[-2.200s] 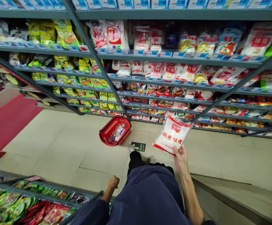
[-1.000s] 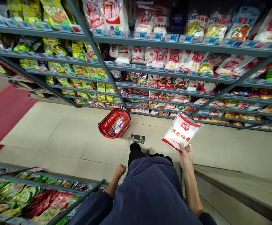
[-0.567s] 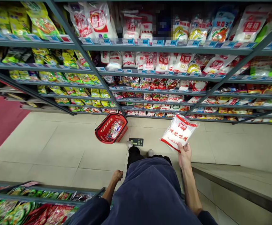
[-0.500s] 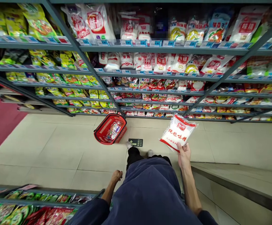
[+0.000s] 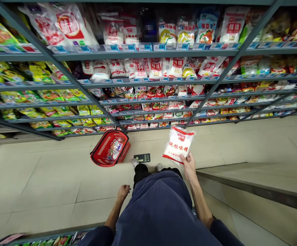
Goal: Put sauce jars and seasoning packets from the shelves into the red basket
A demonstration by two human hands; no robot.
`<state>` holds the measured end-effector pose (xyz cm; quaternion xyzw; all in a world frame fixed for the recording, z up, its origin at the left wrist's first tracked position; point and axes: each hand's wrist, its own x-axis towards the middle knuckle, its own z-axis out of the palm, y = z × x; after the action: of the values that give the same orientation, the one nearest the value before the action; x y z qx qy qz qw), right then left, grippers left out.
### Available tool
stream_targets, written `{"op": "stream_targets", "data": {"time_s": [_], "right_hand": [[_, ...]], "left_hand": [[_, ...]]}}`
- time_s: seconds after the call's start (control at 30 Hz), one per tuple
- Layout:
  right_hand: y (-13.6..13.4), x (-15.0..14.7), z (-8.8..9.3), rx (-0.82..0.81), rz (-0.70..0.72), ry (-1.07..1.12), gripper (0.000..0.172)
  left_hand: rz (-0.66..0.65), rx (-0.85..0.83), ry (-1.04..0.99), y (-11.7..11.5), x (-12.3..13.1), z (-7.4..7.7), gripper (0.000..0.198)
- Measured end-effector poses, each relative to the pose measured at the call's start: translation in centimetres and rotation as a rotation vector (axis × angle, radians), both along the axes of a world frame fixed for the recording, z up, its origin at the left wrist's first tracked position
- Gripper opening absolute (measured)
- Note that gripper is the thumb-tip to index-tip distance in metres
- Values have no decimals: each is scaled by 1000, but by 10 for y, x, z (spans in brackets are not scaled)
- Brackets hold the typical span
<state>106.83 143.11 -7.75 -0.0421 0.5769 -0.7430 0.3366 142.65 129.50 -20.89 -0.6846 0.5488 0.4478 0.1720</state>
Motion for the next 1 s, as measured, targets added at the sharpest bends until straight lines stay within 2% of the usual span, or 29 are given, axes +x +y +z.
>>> {"op": "stream_targets", "data": {"time_s": [0.07,0.13,0.2,0.27,0.3,0.37,0.43,0.57,0.77,1.0], "right_hand": [[-3,4,3,-8,47,-15,51],[-9,10,6,-18,105,-33,50],[-17,18,10,-37,176,-45,50],[-26,27,15,-60,257,-47,51],[-30,31,16,-72,296,-42,52],[-35,39,19,-83,367,-17,52],[-37,45,20,-72,423,15,48],[-37,48,18,-59,493,27,42],[-44,33,13,46,305,180,36],[-46,19,9,72,245,194,31]], "left_hand": [[69,-29,196,-13,-23,18,41],[110,-33,419,-25,-55,43,48],[140,9,690,-33,-90,73,55],[238,124,1013,-35,-123,106,67],[284,167,1110,-34,-137,121,73],[354,225,1207,-30,-156,146,81],[370,214,1225,-26,-164,161,79],[354,68,1196,-19,-163,171,64],[324,29,1132,-18,-163,177,63],[348,40,1122,-11,-167,173,61]]}}
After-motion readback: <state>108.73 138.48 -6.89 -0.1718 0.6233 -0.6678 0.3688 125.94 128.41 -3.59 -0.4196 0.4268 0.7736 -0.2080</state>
